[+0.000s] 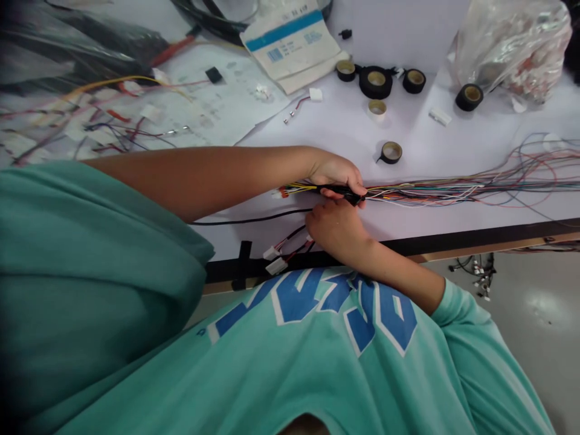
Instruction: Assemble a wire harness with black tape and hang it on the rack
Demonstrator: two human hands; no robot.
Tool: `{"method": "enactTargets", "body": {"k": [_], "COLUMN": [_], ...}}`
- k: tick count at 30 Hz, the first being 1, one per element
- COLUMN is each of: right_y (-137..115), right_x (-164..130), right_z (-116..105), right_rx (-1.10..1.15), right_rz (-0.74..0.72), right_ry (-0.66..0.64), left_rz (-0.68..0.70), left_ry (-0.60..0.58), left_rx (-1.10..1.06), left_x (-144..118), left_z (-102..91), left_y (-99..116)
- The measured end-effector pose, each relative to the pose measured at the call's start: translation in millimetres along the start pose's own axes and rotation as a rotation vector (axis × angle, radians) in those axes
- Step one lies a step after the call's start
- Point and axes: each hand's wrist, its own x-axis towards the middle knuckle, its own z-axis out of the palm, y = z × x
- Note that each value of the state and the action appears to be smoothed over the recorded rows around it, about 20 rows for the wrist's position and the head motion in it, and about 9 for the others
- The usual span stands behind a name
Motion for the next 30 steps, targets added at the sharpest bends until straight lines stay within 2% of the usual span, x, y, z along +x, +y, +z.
{"method": "enactTargets", "body": {"k": [3,5,10,15,19,25,27,30], "right_y": [1.5,2.0,-1.0,-3.4,-4.7,-9.0,-10.7,-10.9], "right_x": [2.9,4.8,13.2,21.3,22.1,22.6,24.6,30.2], "right_z": [4.7,8.2,13.1,19.5,19.9,18.8,18.7,18.3], "right_rx": [0.014,0.044,0.096,0.04,-0.041,-0.086,-0.02,0.13], "right_rz": [-0.02,-0.003,0.013,-0.055,-0.066,-0.074,-0.015,0.187], "right_ry": [0.106,0.15,0.157,0.164,0.162,0.244,0.292,0.409], "left_rz": [-0.037,-0.005,0.033,0.002,0.015,0.069,0.062,0.065], "left_ry": [-0.006,0.014,0.071,0.136,0.179,0.242,0.218,0.185], "left_rx": [-0.039,-0.061,-0.056,-0.014,0.138,0.36,0.367,0.36], "left_x": [-0.6,-1.0,-2.9,-7.0,-7.4,0.3,2.2,2.4], "left_z": [4.1,7.7,14.5,18.4,21.7,23.0,22.9,23.3], "left_y": [0.4,0.2,-0.5,1.3,1.0,-2.2,-2.6,-2.5]}}
